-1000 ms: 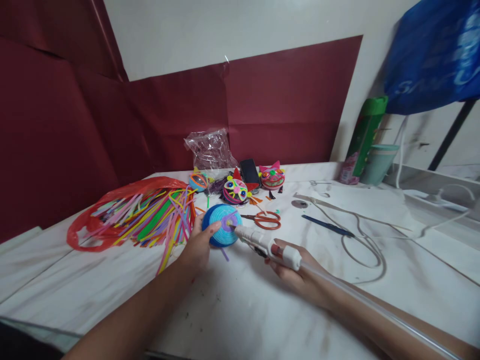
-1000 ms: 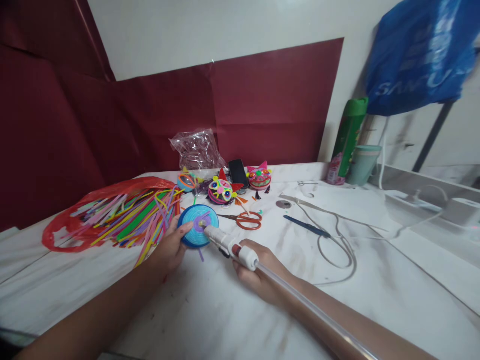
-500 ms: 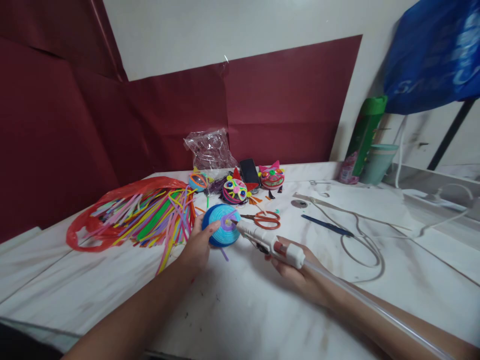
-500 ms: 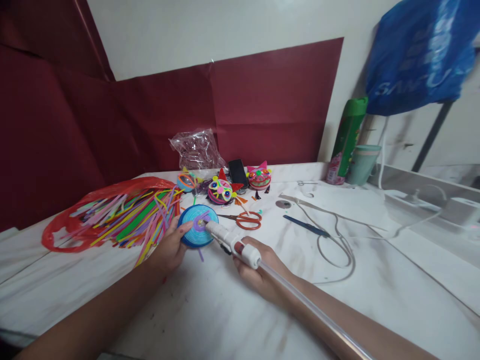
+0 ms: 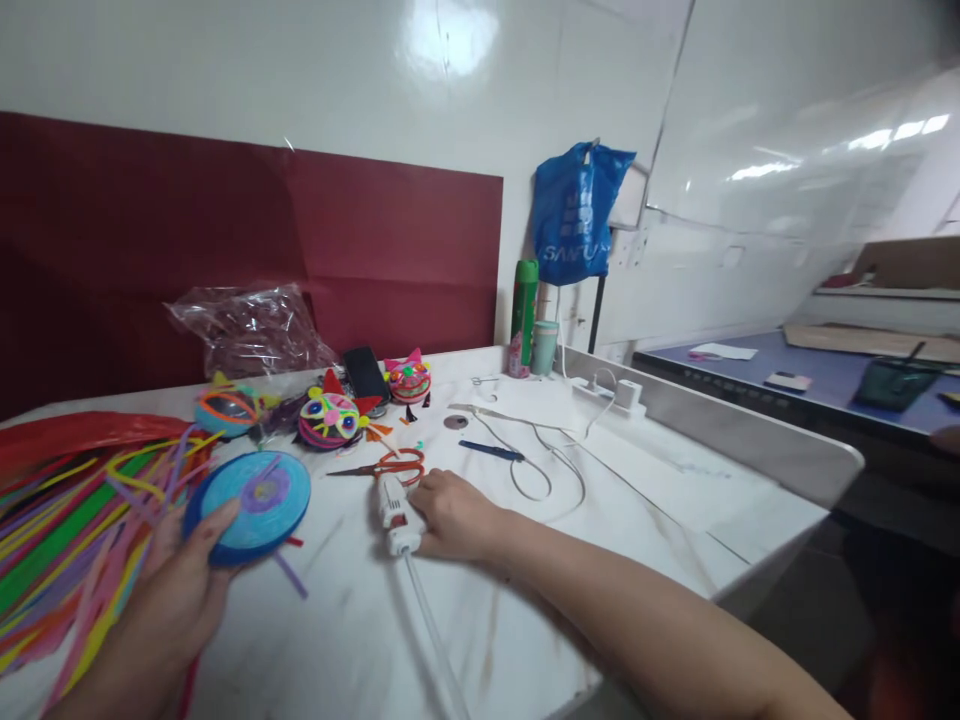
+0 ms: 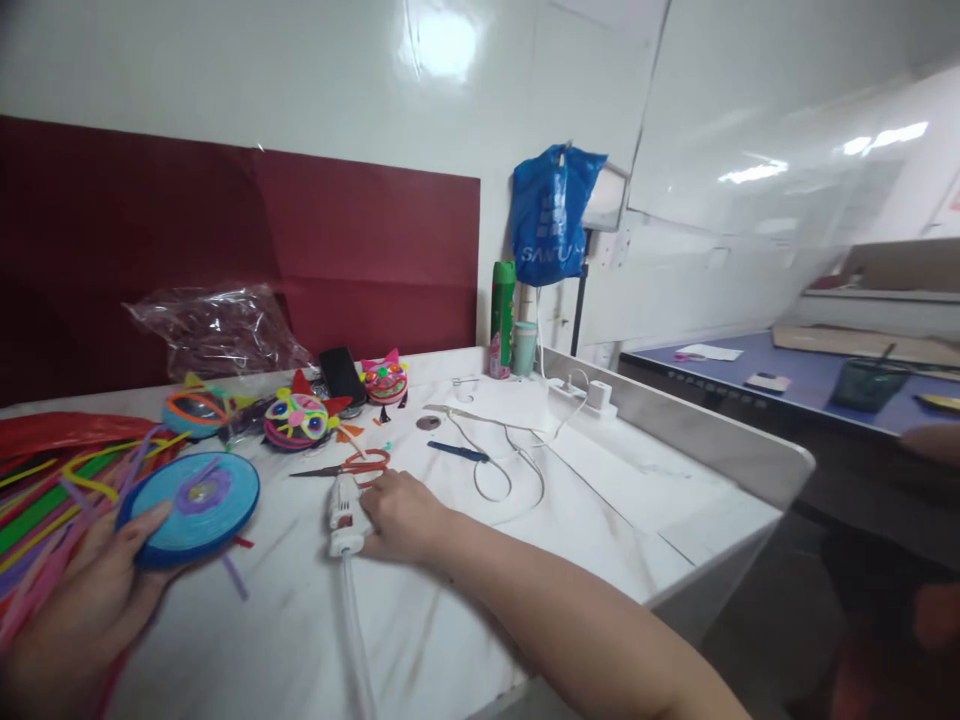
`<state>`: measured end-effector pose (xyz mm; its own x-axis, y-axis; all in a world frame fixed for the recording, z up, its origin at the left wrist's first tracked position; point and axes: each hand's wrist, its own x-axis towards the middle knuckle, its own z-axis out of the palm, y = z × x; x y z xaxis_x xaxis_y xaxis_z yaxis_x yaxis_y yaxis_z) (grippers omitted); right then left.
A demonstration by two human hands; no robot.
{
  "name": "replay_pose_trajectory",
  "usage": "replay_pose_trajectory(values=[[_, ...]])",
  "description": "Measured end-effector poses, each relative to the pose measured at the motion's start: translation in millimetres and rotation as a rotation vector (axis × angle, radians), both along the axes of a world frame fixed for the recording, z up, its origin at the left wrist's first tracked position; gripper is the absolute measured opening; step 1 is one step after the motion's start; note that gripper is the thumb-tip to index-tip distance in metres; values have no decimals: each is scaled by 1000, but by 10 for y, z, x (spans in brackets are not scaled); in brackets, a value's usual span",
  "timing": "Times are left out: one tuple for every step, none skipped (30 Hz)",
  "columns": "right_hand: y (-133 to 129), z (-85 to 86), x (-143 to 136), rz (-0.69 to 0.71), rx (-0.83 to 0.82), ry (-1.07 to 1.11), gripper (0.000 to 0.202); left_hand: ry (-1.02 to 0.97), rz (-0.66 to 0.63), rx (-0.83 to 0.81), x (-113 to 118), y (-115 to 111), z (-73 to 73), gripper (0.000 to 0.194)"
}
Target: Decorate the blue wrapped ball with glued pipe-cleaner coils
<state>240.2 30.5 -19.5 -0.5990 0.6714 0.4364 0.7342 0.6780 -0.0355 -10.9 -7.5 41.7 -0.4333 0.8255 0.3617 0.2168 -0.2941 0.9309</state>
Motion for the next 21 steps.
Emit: replay_pose_trajectory(values=[[16,-17,6,-17,-22,-15,35,58,-9,-20,1,-3,-1,27],[25,-22,13,-33,-47,-26,34,107,-19,-39,2,-5,1,29],[25,-15,20,-42,-71,-33,32,133,-17,-49,5,-7,8,29],[19,7,32,-36,-94,-38,31,122,-17,-54,11,-11,22,27],[10,41,48,-9,-121,-40,30,100,-17,-68,21,-18,43,24],[4,86,73,35,-159,-40,30,63,-24,-90,35,-29,69,22],[5,140,107,78,-205,-37,30,13,-38,-115,51,-41,98,21],[17,200,153,77,-244,-20,30,-44,-49,-140,66,-53,125,20],[45,262,210,25,-270,7,29,-101,-62,-164,79,-63,146,19],[88,320,279,-72,-279,40,28,-152,-72,-183,87,-67,157,20],[144,371,356,-217,-262,78,29,-194,-81,-194,90,-62,156,21],[207,408,439,-347,-238,100,30,-234,-95,-203,89,-48,141,23],[272,428,522,-442,-218,109,31,-281,-104,-208,84,-22,111,24],[333,428,600,-513,-211,104,31,-328,-113,-207,77,11,70,26],[384,407,667,-570,-217,92,29,-369,-114,-202,69,48,20,27],[421,368,721,-618,-228,81,27,-403,-110,-188,59,85,-35,27],[446,315,759,-656,-245,70,24,-418,-100,-175,47,119,-89,28],[461,253,783,-683,-262,63,21,-418,-89,-167,32,146,-140,28],[470,188,795,-695,-273,64,18,-408,-108,-142,16,167,-187,28],[477,128,798,-698,-277,74,17,-392,-102,-132,-3,182,-229,29],[488,79,793,-691,-283,89,16,-373,-94,-127,-23,195,-266,31]])
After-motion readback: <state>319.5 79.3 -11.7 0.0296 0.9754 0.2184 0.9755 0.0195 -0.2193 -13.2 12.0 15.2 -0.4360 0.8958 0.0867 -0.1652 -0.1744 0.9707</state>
